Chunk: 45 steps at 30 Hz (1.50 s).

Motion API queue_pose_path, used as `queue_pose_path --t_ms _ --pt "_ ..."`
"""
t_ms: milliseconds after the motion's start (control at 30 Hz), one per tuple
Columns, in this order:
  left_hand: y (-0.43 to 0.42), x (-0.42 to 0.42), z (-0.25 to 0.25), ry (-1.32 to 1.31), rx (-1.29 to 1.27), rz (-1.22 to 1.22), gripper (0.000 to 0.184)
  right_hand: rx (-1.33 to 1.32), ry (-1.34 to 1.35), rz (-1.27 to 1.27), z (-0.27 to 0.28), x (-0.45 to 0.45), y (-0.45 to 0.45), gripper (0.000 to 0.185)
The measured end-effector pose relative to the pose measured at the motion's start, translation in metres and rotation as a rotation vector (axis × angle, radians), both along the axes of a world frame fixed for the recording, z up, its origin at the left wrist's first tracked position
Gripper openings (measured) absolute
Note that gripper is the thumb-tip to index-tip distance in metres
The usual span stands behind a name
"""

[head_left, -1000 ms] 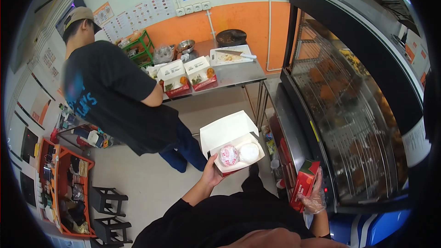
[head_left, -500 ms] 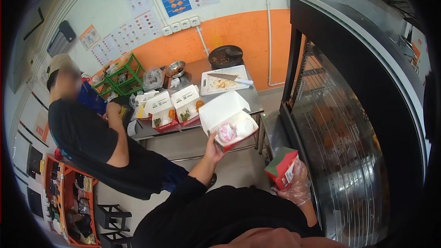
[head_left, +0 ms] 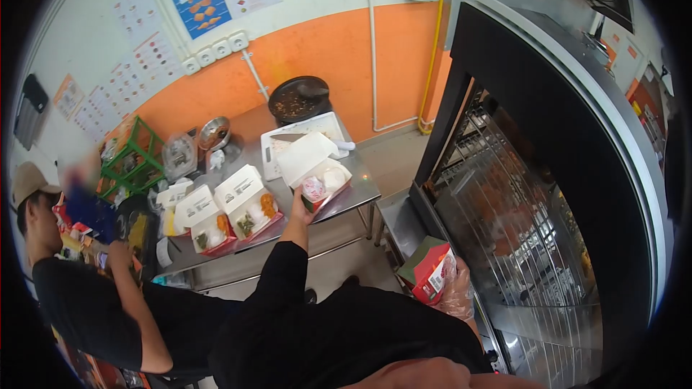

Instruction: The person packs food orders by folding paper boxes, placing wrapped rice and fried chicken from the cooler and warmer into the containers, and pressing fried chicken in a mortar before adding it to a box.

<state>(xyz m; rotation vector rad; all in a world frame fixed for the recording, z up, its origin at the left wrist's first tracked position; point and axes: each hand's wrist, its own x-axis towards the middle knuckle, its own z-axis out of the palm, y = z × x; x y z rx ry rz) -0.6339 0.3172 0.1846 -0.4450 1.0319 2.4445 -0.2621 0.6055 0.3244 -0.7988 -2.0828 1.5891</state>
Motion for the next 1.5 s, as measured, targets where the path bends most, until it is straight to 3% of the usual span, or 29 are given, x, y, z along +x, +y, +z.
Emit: queue_pose_path --t_ms 33,67,133,167,200,267,300,367,433,533,600,667,767,867,933,1000,1067,1100,1133,1200,1367,1500 --pt "-0.001 -0.016 -0.013 0.108 0.011 -0.004 0.064 0.313 -0.089 0.187 -0.03 0.009 0.01 0.064" --pt "-0.002 -0.031 -0.023 0.099 0.015 -0.011 0.064 0.638 -0.122 0.335 -0.062 0.019 0.021 0.105" --pt "-0.015 -0.057 -0.034 0.16 -0.339 0.152 0.073 0.624 -0.076 0.32 -0.043 0.007 0.011 0.105" --pt "-0.005 -0.028 0.036 0.012 -0.668 0.2 0.079 0.598 -0.045 0.312 -0.03 -0.002 0.007 0.106" --pt "-0.007 -0.029 0.028 0.004 -0.67 0.208 0.079 0.581 -0.02 0.305 -0.017 -0.01 0.002 0.106" --pt "-0.013 -0.031 -0.001 0.183 -1.456 0.291 0.077 0.575 0.041 0.297 0.015 -0.029 -0.012 0.107" --pt "-0.012 -0.017 0.0 0.294 -1.295 0.293 0.08 0.586 0.068 0.307 0.032 -0.036 -0.017 0.107" --pt "0.016 0.047 0.06 0.456 -0.669 0.176 0.088 0.62 0.124 0.312 0.06 -0.052 -0.026 0.108" --pt "0.044 0.111 0.121 0.596 -0.287 -0.319 0.097 0.621 0.164 0.33 0.077 -0.066 -0.032 0.109" --pt "0.068 0.171 0.145 0.809 -0.154 -0.622 0.101 0.341 0.231 0.466 0.061 -0.079 -0.04 0.119" --pt "0.073 0.187 0.149 1.006 -0.182 -0.735 0.102 0.375 0.293 0.615 0.066 -0.088 -0.046 0.125" --pt "0.069 0.19 0.15 1.007 -0.249 -0.75 0.101 0.274 0.298 0.613 0.074 -0.089 -0.05 0.127" --pt "0.071 0.2 0.176 0.755 -0.115 -0.637 0.099 -0.007 0.439 0.692 0.078 -0.081 -0.047 0.122" --pt "0.064 0.195 0.179 0.639 -0.008 -0.729 0.101 -0.082 0.433 0.733 0.066 -0.066 -0.029 0.119" --pt "0.058 0.187 0.178 0.493 0.112 -0.771 0.094 -0.499 0.174 0.595 0.045 -0.049 -0.019 0.094" --pt "0.065 0.187 0.187 0.492 0.299 -0.671 0.084 -0.915 0.224 0.495 0.057 -0.031 -0.006 0.076" --pt "0.075 0.183 0.194 0.432 0.459 -0.612 0.082 -1.255 0.264 0.29 0.074 -0.027 -0.003 0.07" --pt "0.081 0.18 0.194 0.389 0.533 -0.605 0.081 -1.324 0.306 0.33 0.071 -0.026 0.002 0.063" --pt "0.086 0.176 0.191 0.342 0.602 -0.607 0.08 -1.333 0.29 0.363 0.063 -0.03 0.005 0.063" --pt "0.091 0.177 0.184 0.262 0.698 -0.634 0.078 -0.999 0.205 0.203 0.045 -0.035 0.003 0.056" --pt "0.099 0.196 0.175 0.116 0.822 -0.709 0.074 -0.968 0.082 0.229 0.03 -0.042 -0.01 0.045" --pt "0.091 0.195 0.17 0.098 0.851 -0.6 0.073 -0.909 0.145 0.35 0.01 -0.05 -0.01 0.043"
